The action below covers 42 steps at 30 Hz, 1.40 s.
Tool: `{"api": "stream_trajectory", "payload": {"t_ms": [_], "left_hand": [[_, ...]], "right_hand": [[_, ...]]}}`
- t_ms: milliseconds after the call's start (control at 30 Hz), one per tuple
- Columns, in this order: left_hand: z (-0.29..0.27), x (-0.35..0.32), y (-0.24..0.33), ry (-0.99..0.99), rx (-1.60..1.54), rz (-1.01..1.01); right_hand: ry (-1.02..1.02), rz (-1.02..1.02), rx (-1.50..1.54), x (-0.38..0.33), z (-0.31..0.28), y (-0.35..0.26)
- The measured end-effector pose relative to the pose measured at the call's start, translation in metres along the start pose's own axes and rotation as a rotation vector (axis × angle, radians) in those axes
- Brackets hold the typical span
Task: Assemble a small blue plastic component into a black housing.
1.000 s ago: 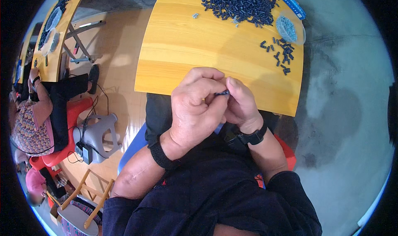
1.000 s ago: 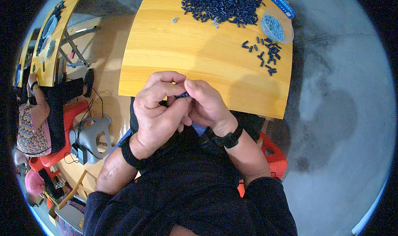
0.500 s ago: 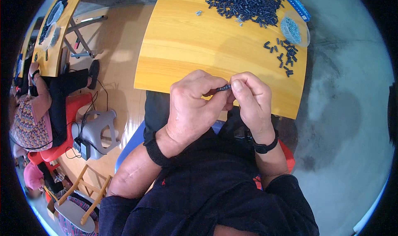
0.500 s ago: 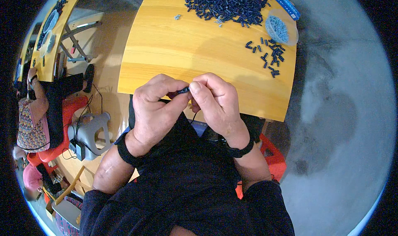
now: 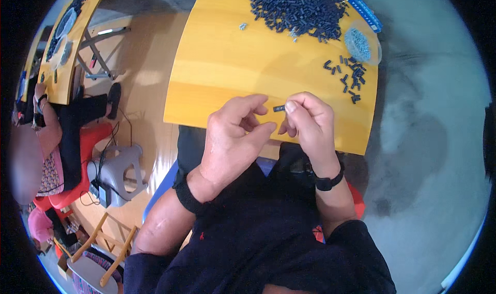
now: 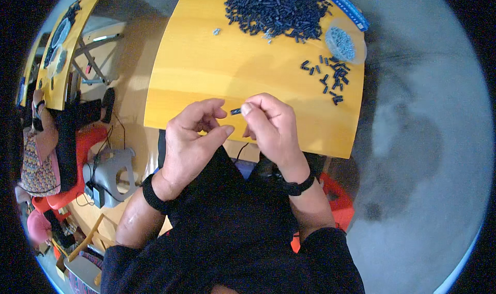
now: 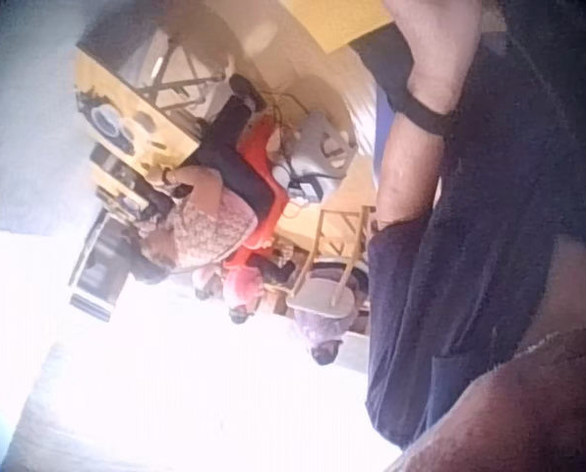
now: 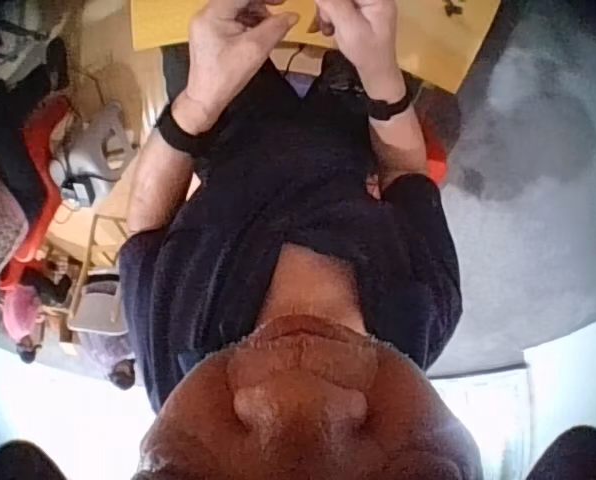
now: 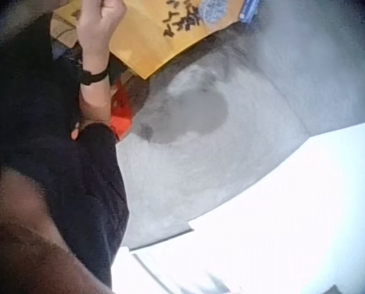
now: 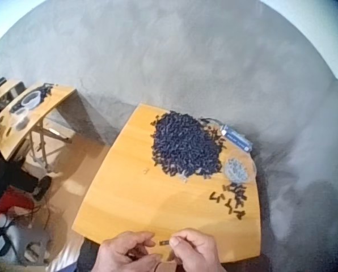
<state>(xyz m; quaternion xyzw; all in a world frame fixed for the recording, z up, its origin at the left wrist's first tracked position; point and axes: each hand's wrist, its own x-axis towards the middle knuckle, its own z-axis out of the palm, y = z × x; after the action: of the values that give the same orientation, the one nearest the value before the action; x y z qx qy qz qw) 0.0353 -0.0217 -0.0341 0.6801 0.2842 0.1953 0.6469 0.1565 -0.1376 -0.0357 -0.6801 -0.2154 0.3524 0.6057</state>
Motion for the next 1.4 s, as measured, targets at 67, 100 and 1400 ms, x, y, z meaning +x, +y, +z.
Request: {"api": "stream_trajectory", "payload": {"t_ms": [67, 100, 1400], "left_hand": [[-0.001, 0.002, -0.005, 0.007, 0.029, -0.071], [-0.001, 0.003, -0.006, 0.003, 0.029, -0.055], [-0.001, 0.003, -0.028, -0.073, 0.111, -0.165]], "right_hand": [[0.072, 0.027, -0.138, 0.017, -0.016, 0.010], [0.134, 0.067, -0.269, 0.028, -0.028, 0.017], [0.217, -0.303, -1.129, 0.164, -0.060, 0.049]]}}
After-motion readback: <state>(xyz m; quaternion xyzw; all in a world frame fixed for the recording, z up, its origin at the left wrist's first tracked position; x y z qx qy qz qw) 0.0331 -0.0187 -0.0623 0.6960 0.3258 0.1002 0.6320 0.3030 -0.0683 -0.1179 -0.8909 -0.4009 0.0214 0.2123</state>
